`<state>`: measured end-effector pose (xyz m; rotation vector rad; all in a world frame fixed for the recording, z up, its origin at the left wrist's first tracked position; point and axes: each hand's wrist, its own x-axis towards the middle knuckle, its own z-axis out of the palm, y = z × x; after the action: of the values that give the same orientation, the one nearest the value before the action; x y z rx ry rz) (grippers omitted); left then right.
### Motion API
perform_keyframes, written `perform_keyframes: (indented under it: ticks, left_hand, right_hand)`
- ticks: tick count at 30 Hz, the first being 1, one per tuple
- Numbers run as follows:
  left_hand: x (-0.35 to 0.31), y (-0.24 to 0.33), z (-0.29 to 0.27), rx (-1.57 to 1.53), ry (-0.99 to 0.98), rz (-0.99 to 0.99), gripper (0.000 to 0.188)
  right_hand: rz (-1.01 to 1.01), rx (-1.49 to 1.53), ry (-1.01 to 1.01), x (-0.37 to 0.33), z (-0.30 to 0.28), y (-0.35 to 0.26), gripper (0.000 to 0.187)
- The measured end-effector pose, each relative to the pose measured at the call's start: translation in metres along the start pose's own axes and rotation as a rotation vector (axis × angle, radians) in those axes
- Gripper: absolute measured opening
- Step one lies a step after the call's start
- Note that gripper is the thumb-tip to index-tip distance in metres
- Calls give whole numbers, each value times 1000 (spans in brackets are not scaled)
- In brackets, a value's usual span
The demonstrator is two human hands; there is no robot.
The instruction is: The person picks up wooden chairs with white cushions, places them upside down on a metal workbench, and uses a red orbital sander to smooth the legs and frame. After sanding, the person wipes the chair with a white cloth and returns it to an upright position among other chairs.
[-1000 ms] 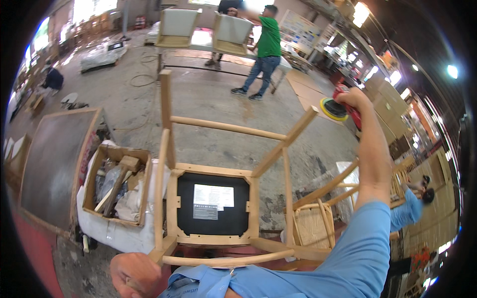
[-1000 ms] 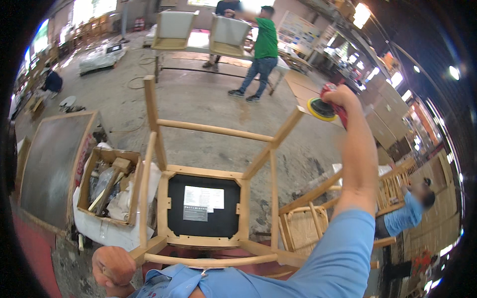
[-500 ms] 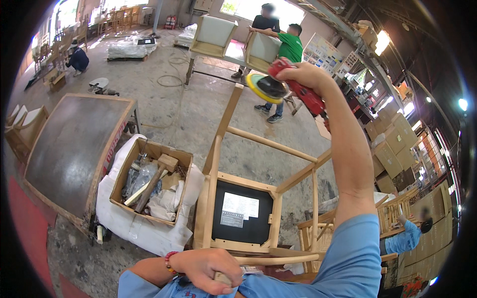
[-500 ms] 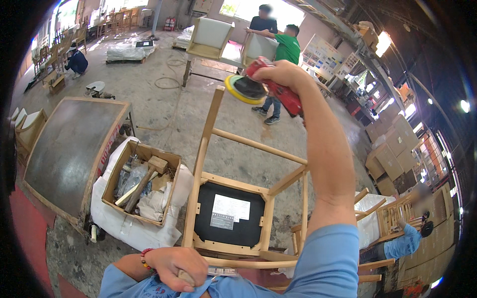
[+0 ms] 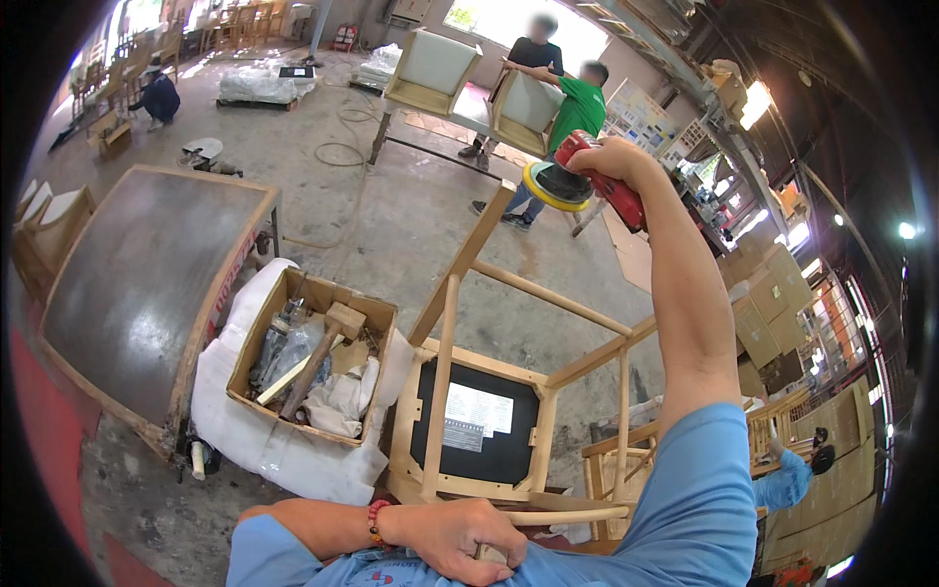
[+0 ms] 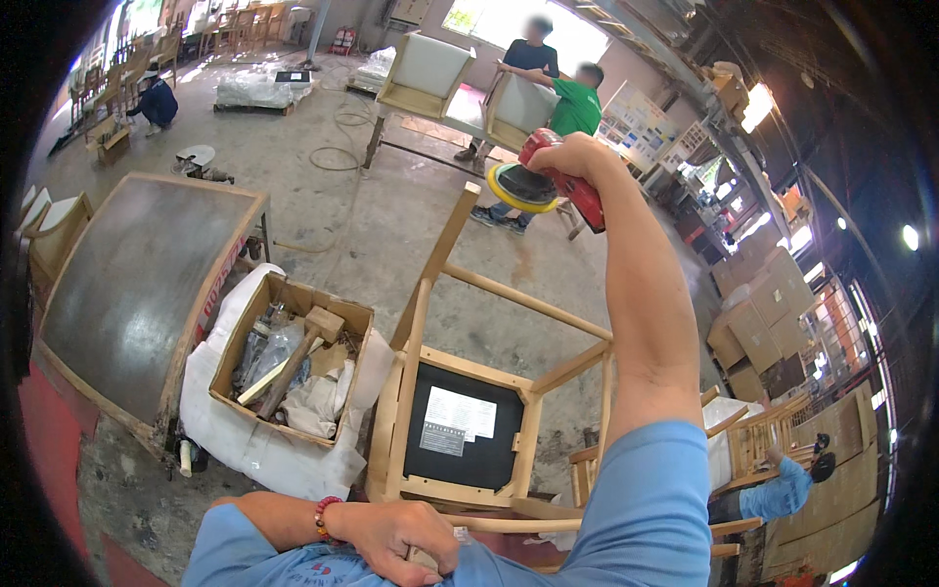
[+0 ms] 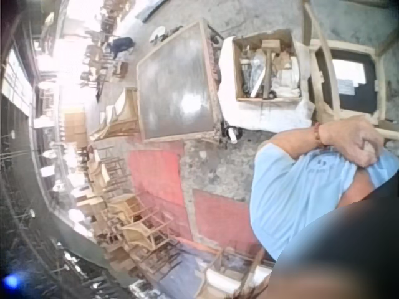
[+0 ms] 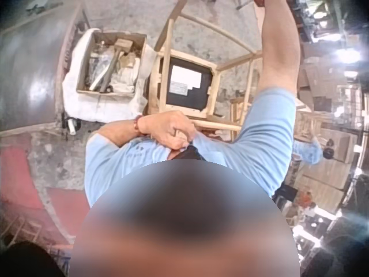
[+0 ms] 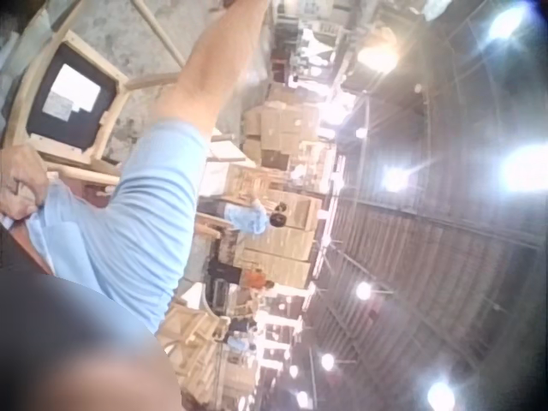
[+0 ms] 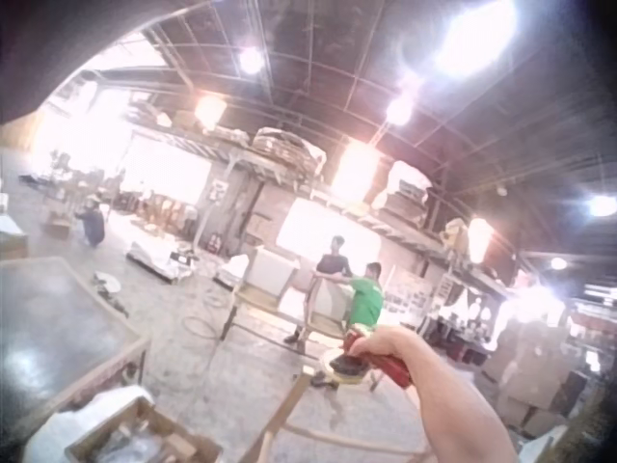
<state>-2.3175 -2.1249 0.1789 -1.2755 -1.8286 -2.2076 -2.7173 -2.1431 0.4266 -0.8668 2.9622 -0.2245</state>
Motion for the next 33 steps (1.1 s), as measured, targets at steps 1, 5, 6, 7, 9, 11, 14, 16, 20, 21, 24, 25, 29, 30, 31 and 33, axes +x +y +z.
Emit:
perform_keyframes:
  ticks: [1,5,6,7,9,11,14,16,20,21,24,25,29,30,31,33]
  left_hand:
    - [0,-1,1,-10,2,3,13]
    - [1,-4,2,-36,-34,-25,17]
    - [1,-5,2,-52,-22,-1,20]
    - [1,-6,2,-65,-7,23,24]
    - [1,-8,2,-70,18,84,15]
    - [0,-9,2,-60,-9,99,11]
    - [0,-11,2,-51,-85,86,12]
    - [1,-10,1,-67,-112,63,12]
    - [4,-7,-8,-78,-76,96,12]
    - [5,-6,-9,-68,-97,84,12]
    - [7,-6,-5,-45,-138,61,12]
    - [8,-6,-1,-44,-132,71,12]
    - [4,-8,16,48,-48,68,17]
    - [2,-8,18,105,-27,66,20]
    - [0,-8,19,163,-15,53,24]
    - [-3,-10,20,159,79,45,21]
  right_hand:
    - [44,66,36,1,0,1,51]
    - [-63,230,-68,9,10,-4,47]
    - [-77,128,-92,11,16,-7,49]
    - [-26,54,-59,12,17,-8,50]
    - [5,-54,-68,10,20,-7,50]
    - [29,-152,30,-2,13,4,60]
    - [79,-12,74,-39,-6,38,62]
    - [181,103,93,-80,-27,72,55]
    - [220,204,341,-180,-68,137,47]
    - [248,242,399,-209,-80,152,46]
    - [356,295,616,-306,-102,195,46]
    - [354,365,691,-341,-106,207,47]
    - [354,615,982,-461,-100,234,40]
    - [335,659,1065,-484,-101,235,40]
    - [417,717,1196,-505,-102,235,40]
    - [175,754,1530,-545,-104,232,52]
